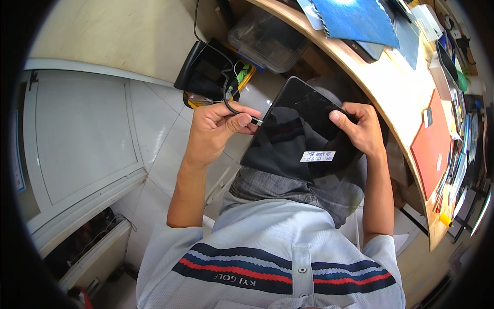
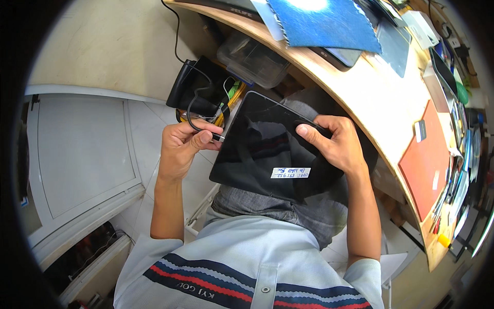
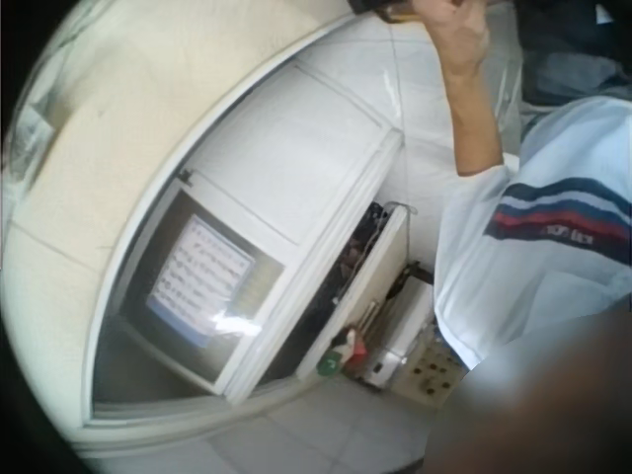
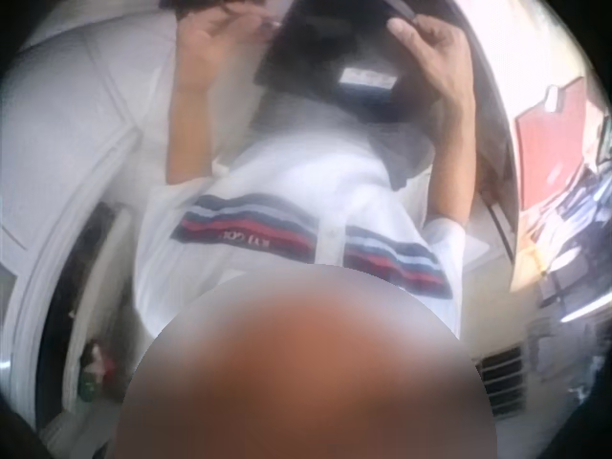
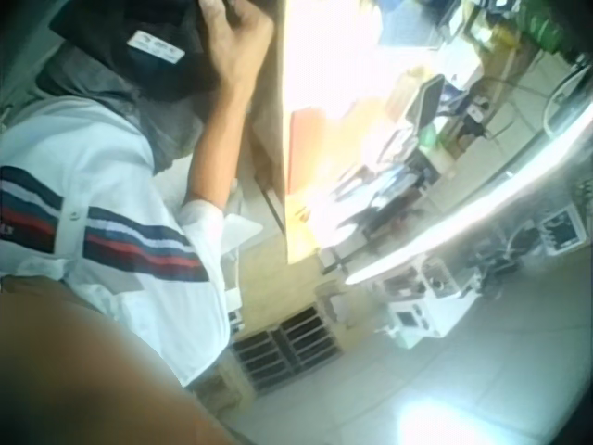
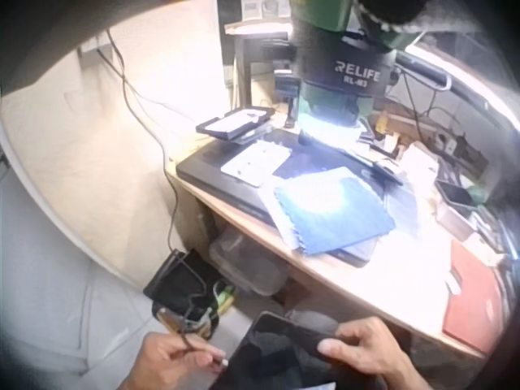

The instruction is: The person uses a prying tool to open a tablet, removes the back cover, and inspects the internal components. They then reassemble the tablet and connect a charging cable to test it.

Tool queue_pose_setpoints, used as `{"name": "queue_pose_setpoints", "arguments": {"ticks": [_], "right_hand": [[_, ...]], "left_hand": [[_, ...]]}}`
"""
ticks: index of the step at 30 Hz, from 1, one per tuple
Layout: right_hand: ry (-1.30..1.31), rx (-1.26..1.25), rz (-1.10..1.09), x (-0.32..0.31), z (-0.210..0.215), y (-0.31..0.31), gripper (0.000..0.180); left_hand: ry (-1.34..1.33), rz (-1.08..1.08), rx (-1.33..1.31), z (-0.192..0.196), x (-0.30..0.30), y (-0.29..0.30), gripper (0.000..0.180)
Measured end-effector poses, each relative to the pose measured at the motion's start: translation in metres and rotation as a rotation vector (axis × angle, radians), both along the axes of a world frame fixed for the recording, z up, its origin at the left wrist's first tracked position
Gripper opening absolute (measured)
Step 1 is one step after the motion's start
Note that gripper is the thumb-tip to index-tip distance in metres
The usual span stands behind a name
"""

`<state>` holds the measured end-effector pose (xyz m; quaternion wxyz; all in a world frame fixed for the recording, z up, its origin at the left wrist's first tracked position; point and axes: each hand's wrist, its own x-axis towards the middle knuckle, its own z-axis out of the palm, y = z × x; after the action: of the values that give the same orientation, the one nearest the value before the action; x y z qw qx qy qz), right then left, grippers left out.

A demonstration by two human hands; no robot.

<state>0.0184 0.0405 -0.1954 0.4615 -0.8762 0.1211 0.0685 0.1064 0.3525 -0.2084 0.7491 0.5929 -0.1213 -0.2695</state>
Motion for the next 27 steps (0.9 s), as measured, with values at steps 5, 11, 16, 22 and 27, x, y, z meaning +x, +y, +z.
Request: {"name": "queue_pose_setpoints", "arguments": {"ticks": [5, 11, 16, 22, 27], "right_hand": [[0.06, 0.008, -0.013, -0.011, -0.009, -0.01, 0.058], [0.068, -0.029, -0.034, -0.017, -0.021, -0.014, 0.066], [0.119, -0.055, -0.035, -0.016, -0.024, -0.016, 0.07], [0.173, -0.051, -0.059, -0.017, -0.032, -0.016, 0.072], [0.271, -0.055, -0.072, -0.011, -0.028, -0.012, 0.062]], "left_hand": [[-0.006, -0.038, 0.086, -0.01, -0.008, -0.011, 0.027], [-0.01, -0.006, 0.09, -0.018, -0.01, -0.02, 0.019], [-0.009, 0.0, 0.127, -0.025, -0.009, -0.024, 0.023], [0.054, 0.045, 0.199, -0.036, -0.021, -0.029, 0.025], [0.266, 0.167, 0.092, -0.051, -0.036, -0.046, 0.024]]}}
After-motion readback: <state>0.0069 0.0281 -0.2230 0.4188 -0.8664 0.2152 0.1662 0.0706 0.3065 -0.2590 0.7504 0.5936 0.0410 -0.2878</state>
